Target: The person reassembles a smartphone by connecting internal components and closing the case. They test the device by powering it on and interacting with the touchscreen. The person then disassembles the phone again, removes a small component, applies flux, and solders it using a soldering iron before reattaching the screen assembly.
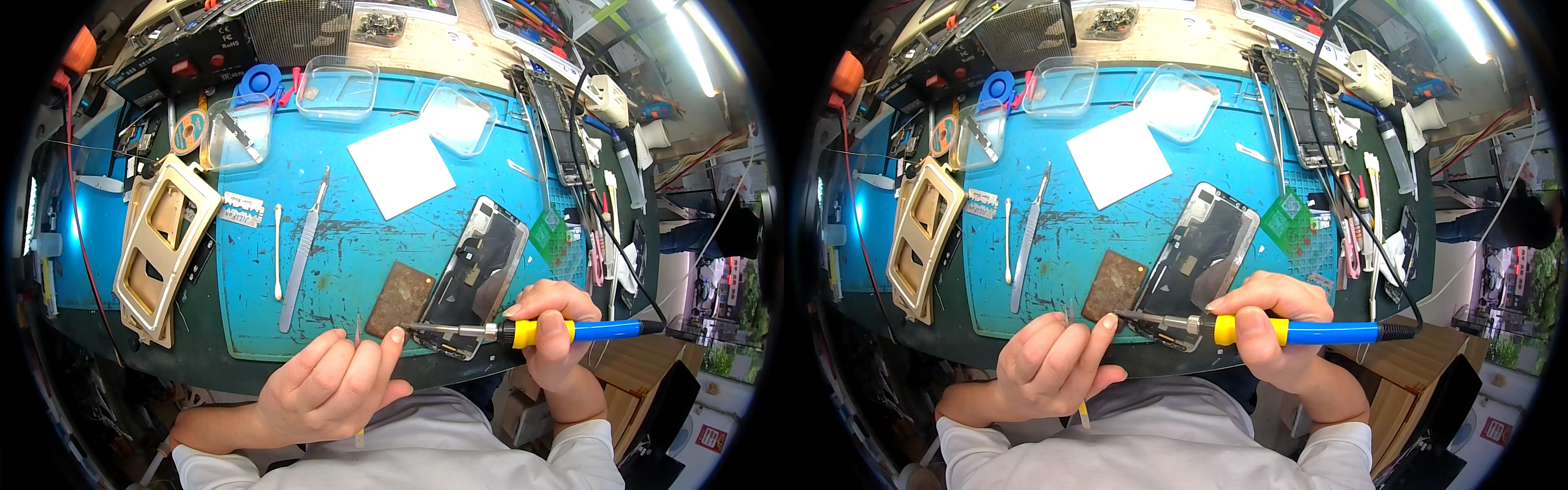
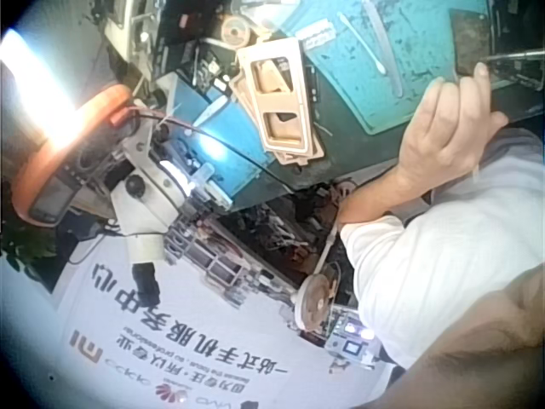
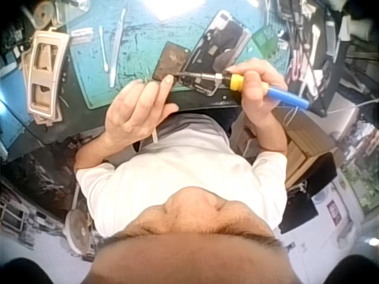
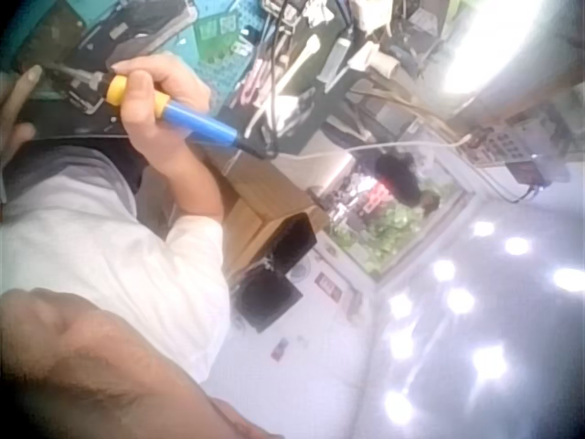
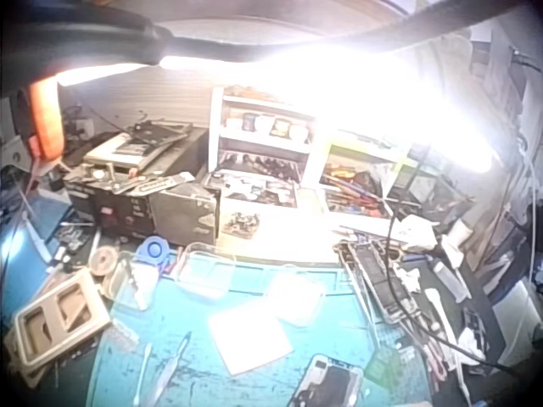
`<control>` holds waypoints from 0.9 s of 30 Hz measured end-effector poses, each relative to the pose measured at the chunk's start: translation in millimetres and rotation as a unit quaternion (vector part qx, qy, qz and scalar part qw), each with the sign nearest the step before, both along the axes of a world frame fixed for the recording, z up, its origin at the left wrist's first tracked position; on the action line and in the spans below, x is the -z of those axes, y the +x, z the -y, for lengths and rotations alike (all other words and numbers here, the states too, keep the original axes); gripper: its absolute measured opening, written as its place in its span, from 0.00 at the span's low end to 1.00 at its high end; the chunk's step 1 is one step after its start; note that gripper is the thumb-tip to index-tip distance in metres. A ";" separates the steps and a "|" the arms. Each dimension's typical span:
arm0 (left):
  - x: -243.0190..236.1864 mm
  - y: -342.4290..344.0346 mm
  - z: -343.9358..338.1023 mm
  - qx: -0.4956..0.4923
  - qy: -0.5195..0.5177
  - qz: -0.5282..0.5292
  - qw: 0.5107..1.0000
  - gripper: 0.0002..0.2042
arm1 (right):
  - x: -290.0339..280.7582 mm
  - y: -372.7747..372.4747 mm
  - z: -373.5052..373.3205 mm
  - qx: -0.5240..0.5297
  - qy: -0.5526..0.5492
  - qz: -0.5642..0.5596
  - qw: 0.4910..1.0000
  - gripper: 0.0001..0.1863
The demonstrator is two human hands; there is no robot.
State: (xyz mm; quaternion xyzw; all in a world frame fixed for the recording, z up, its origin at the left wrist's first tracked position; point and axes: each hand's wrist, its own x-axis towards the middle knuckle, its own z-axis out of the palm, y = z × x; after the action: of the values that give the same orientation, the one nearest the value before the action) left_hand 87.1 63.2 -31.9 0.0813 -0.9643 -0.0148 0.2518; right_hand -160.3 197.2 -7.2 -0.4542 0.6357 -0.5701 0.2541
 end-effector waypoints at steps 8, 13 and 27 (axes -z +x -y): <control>-0.1 -0.3 0.4 0.000 -0.005 0.000 1.000 0.21 | -0.4 -1.2 -0.7 -0.003 0.009 -0.003 1.000 0.14; 0.2 -0.2 0.3 0.001 -0.004 0.000 1.000 0.21 | -0.9 -0.5 0.0 -0.002 0.005 -0.004 1.000 0.14; -0.2 0.1 0.5 0.000 -0.005 0.001 1.000 0.21 | -1.3 -1.0 -1.4 -0.001 0.010 0.005 1.000 0.14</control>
State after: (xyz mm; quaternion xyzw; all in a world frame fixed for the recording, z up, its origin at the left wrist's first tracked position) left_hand 87.2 62.7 -31.7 0.0798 -0.9646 -0.0103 0.2511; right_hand -161.3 198.7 -5.9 -0.4498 0.6395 -0.5655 0.2626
